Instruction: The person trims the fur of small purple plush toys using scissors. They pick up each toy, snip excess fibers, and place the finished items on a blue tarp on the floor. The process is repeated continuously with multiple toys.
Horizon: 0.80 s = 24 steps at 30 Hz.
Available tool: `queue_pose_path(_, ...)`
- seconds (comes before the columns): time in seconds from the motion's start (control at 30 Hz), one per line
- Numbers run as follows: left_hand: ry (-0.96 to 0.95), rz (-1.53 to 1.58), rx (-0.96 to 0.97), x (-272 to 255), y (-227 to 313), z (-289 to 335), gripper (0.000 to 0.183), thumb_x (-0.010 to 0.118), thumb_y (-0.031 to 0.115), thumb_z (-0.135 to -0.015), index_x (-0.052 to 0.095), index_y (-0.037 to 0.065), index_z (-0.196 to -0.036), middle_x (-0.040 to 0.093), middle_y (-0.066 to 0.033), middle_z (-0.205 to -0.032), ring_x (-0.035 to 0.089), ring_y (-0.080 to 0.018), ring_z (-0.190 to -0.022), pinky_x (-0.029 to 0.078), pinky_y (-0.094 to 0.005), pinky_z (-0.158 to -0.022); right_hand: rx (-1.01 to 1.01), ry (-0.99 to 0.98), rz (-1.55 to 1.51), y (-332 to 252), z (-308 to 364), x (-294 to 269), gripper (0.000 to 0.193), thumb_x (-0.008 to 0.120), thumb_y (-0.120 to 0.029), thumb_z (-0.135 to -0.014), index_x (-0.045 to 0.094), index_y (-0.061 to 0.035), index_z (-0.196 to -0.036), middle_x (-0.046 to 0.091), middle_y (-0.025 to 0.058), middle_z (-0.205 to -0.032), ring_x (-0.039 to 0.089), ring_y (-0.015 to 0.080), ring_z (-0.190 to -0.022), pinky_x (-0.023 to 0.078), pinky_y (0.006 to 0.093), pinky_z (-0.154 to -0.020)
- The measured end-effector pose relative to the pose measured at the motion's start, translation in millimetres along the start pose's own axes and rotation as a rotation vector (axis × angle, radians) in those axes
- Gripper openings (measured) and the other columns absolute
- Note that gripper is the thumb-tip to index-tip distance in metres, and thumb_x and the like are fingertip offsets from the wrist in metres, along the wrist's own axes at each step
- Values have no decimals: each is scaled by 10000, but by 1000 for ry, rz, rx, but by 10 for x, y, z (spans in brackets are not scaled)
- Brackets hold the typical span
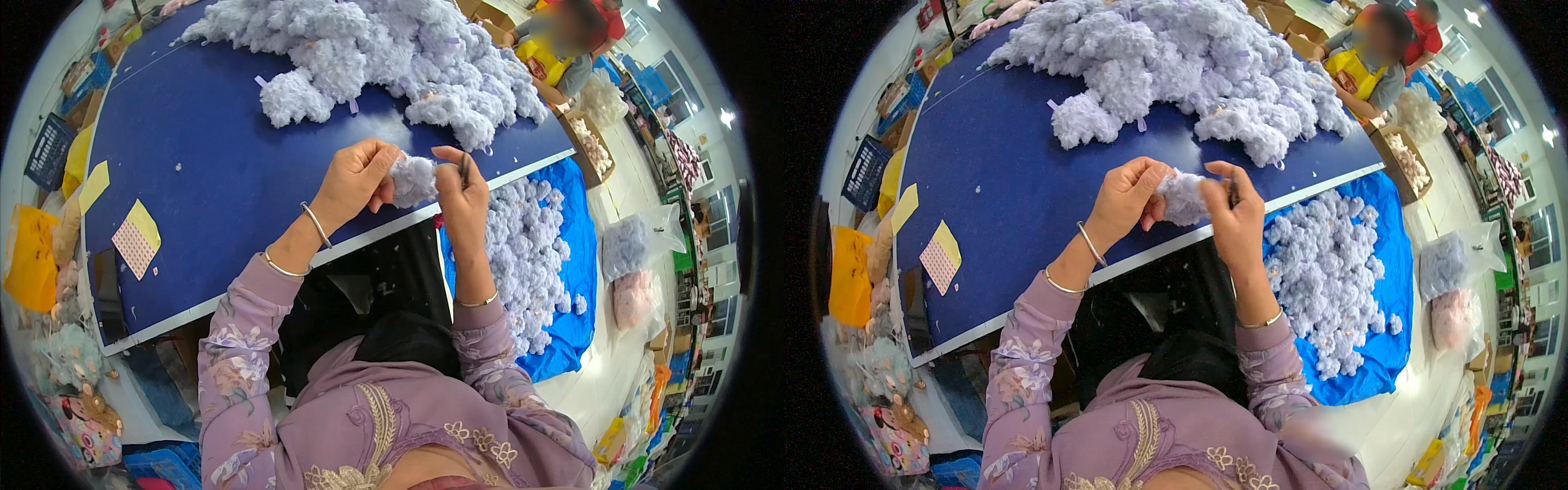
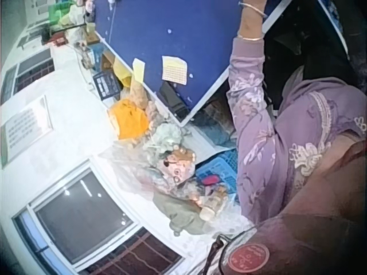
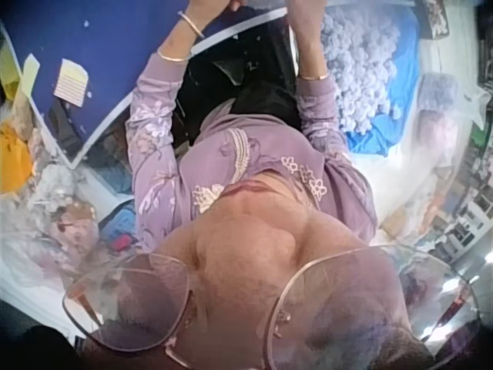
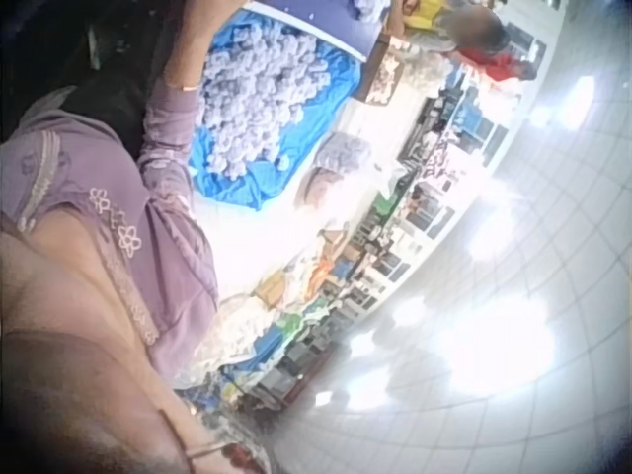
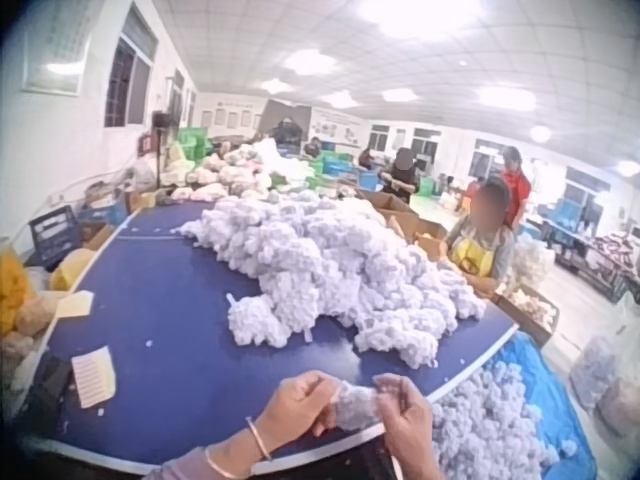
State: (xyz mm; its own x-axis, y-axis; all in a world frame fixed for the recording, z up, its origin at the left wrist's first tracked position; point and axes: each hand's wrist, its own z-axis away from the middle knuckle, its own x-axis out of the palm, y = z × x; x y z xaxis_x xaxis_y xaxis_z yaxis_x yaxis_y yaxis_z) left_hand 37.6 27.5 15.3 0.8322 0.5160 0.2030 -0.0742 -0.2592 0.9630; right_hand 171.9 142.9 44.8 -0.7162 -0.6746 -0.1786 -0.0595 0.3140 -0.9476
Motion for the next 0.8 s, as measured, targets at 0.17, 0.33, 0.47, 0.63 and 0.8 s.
queue_pose_path(0.17,-58,98,-28,-22,-21,13,255,461,246,-1003,576,19,-1006,577,-66,-575,469,-81,-387,373,-201,-359,18,-107,-62,52,-7,87,170,631,-97,-849,622,33,-958,604,1,-726,514,37,-638,418,203,-562)
queue_pose_path(0.33,-121,151,-19,-48,43,10,230,461,210,-995,542,25,-1105,576,-67,-593,475,-86,-408,389,-203,-387,130,-108,-126,21,-7,14,182,630,-108,-842,631,24,-968,612,-4,-735,530,44,-639,426,204,-575)
queue_pose_path(0.47,64,24,149,-308,108,-100,241,505,195,-973,538,34,-1150,605,-58,-673,530,-81,-507,423,-198,-454,-21,279,152,36,-157,-487,197,628,-131,-835,655,13,-966,603,-10,-736,536,71,-631,451,228,-583)
queue_pose_path(0.63,532,-966,537,-1279,234,-481,406,625,198,-878,520,46,-1241,642,-126,-1077,613,-223,-994,504,-372,-809,-359,767,191,-314,-117,-1526,263,630,-69,-859,608,28,-1104,637,23,-867,549,58,-682,448,216,-589)
queue_pose_path(0.8,387,-1515,327,-1548,-51,-642,537,697,267,-757,541,130,-1253,394,-167,-1406,400,-389,-1253,386,-478,-1003,-136,355,130,-308,-58,-876,193,638,-70,-862,659,-47,-1052,571,-42,-758,470,25,-623,366,189,-540)
